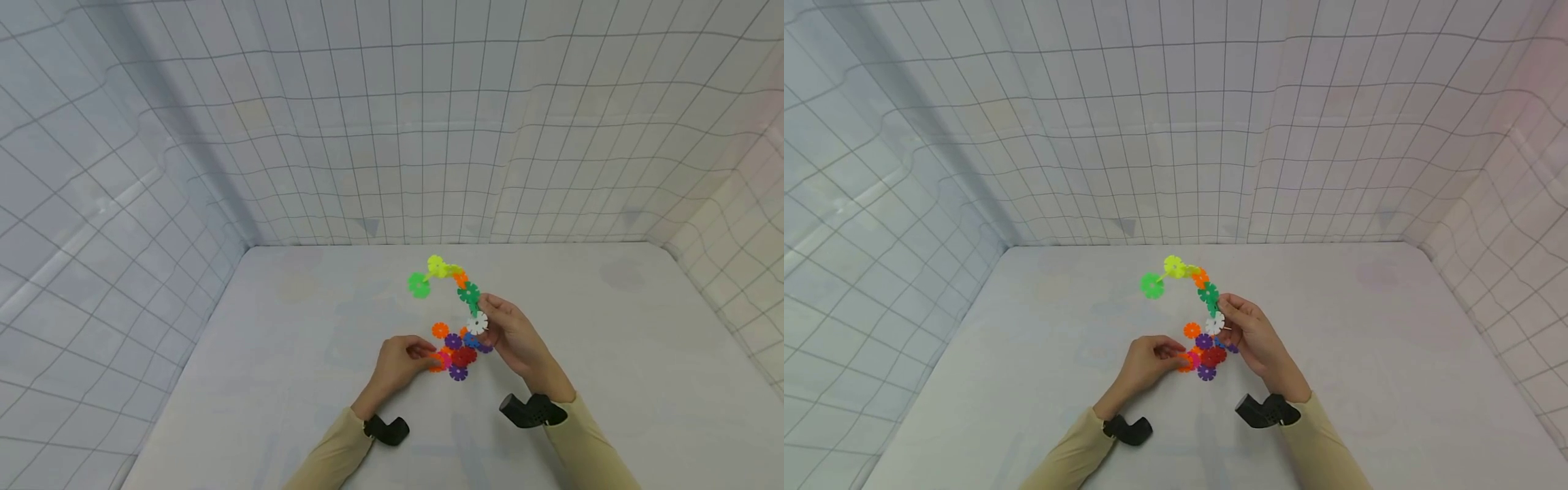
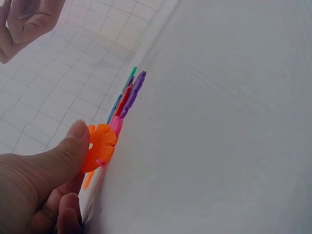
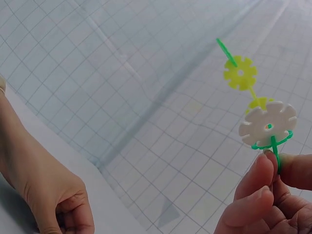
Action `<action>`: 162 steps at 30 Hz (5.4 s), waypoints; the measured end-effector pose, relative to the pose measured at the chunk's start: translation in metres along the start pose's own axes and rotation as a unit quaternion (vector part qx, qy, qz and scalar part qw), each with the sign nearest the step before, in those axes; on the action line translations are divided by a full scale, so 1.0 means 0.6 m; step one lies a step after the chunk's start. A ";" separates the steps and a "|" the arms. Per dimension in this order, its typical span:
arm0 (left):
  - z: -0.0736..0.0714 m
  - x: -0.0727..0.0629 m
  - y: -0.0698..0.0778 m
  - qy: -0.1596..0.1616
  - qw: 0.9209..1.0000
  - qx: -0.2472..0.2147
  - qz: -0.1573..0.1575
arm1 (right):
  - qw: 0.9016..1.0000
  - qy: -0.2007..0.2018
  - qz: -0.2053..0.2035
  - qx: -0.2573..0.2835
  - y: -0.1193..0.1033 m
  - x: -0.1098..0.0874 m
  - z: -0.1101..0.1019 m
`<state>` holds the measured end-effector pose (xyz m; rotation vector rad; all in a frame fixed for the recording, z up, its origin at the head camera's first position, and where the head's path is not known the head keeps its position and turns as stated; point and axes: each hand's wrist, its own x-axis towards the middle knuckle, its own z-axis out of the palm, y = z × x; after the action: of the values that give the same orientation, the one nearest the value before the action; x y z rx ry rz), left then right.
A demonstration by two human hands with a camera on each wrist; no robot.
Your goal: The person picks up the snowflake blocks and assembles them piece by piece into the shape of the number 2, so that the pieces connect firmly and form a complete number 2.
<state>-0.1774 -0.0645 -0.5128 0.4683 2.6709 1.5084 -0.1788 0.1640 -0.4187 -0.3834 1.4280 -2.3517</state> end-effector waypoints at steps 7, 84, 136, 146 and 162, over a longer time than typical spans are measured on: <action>-0.001 0.000 -0.014 0.014 1.000 -0.010 0.016 | 1.000 0.004 -0.008 -0.016 0.001 0.001 0.002; 0.003 0.001 -0.009 0.083 0.976 -0.199 -0.028 | 1.000 0.005 0.009 0.026 -0.003 -0.012 0.017; -0.016 -0.049 0.150 0.074 0.931 -0.344 0.097 | 0.966 0.098 -0.136 -0.196 0.010 -0.007 0.026; -0.017 -0.047 0.154 0.092 0.928 -0.353 0.077 | 0.949 0.108 -0.163 -0.247 0.010 -0.012 0.038; -0.003 -0.053 0.150 0.137 0.912 -0.381 0.059 | 0.924 0.128 -0.189 -0.306 0.013 -0.013 0.060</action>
<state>-0.1257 -0.0319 -0.4397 0.3765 1.9553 2.6119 -0.1560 0.1354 -0.4097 -0.5689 2.4105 -2.2329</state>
